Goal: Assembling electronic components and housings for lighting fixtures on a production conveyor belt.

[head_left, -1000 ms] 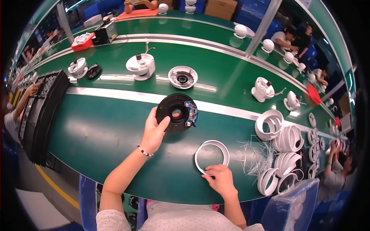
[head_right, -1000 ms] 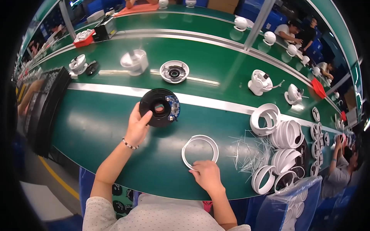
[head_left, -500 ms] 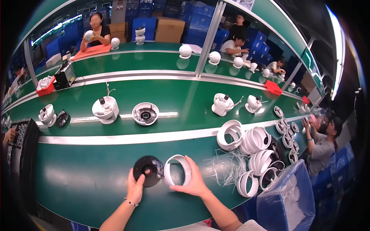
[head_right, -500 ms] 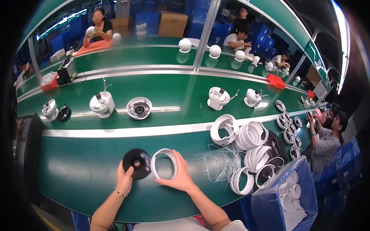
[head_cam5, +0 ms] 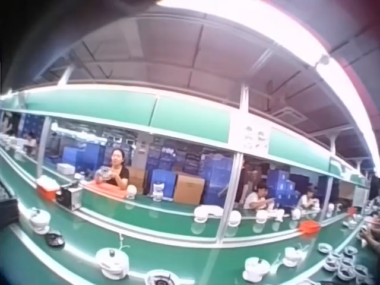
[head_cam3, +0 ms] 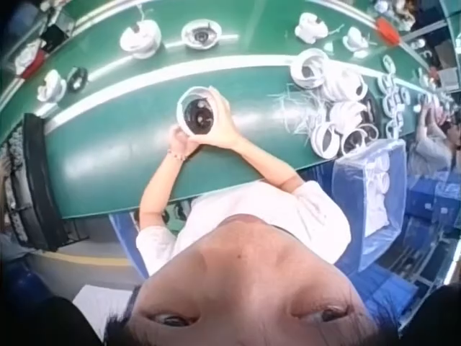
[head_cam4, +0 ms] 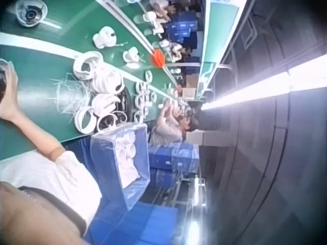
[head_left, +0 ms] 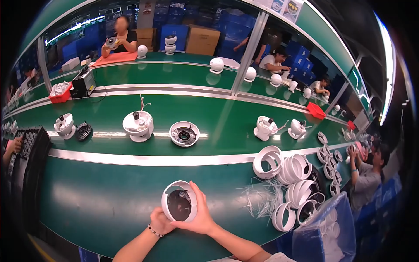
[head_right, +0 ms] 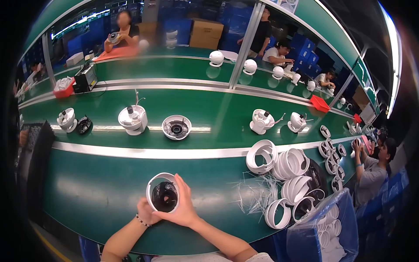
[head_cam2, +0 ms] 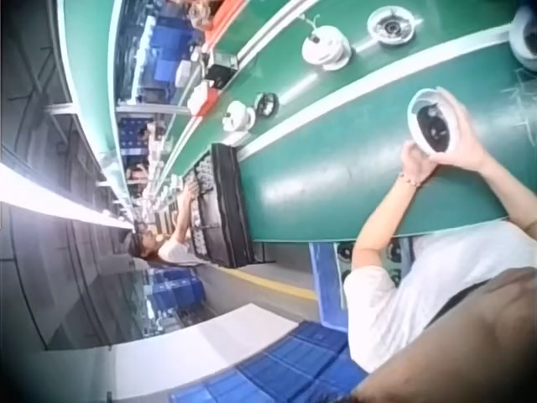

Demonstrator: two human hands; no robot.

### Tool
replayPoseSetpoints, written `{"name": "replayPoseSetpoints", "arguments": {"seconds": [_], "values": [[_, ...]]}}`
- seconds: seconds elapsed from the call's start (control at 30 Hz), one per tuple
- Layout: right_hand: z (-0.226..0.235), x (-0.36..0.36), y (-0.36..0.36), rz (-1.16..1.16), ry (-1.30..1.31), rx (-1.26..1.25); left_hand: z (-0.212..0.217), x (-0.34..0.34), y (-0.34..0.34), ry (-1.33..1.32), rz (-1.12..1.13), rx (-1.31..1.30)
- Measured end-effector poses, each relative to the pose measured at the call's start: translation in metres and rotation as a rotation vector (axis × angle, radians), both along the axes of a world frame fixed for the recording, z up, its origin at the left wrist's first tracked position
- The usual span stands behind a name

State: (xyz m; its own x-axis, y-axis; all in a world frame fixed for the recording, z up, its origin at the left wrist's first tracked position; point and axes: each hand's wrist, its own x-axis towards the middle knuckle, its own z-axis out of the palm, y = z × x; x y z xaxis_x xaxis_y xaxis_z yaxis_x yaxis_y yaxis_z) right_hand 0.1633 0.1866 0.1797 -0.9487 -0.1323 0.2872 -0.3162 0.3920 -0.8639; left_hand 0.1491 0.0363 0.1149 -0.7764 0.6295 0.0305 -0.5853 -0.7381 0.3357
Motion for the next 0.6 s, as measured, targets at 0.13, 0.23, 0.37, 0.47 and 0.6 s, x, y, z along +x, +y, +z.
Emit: {"name": "replayPoseSetpoints", "arguments": {"seconds": [0.13, 0.23, 0.37, 0.47, 0.6], "values": [[-0.013, -0.005, -0.01, 0.107, -0.075, -0.21, 0.002, -0.003, 0.004, -0.03, 0.191, -0.265], [-0.013, -0.011, -0.014, 0.215, -0.151, -0.62, 0.009, -0.007, -0.007, -0.06, 0.133, -0.24], [0.009, -0.011, -0.009, 0.186, -0.185, -0.773, 0.016, -0.011, -0.024, -0.028, 0.018, 0.046], [-0.007, -0.01, -0.014, 0.178, -0.174, -0.473, 0.021, -0.011, -0.026, -0.043, 0.084, -0.174], [-0.004, 0.005, -0.047, 0.044, 0.001, 0.164, 0.019, -0.011, -0.035, -0.05, 0.041, -0.169]]}}
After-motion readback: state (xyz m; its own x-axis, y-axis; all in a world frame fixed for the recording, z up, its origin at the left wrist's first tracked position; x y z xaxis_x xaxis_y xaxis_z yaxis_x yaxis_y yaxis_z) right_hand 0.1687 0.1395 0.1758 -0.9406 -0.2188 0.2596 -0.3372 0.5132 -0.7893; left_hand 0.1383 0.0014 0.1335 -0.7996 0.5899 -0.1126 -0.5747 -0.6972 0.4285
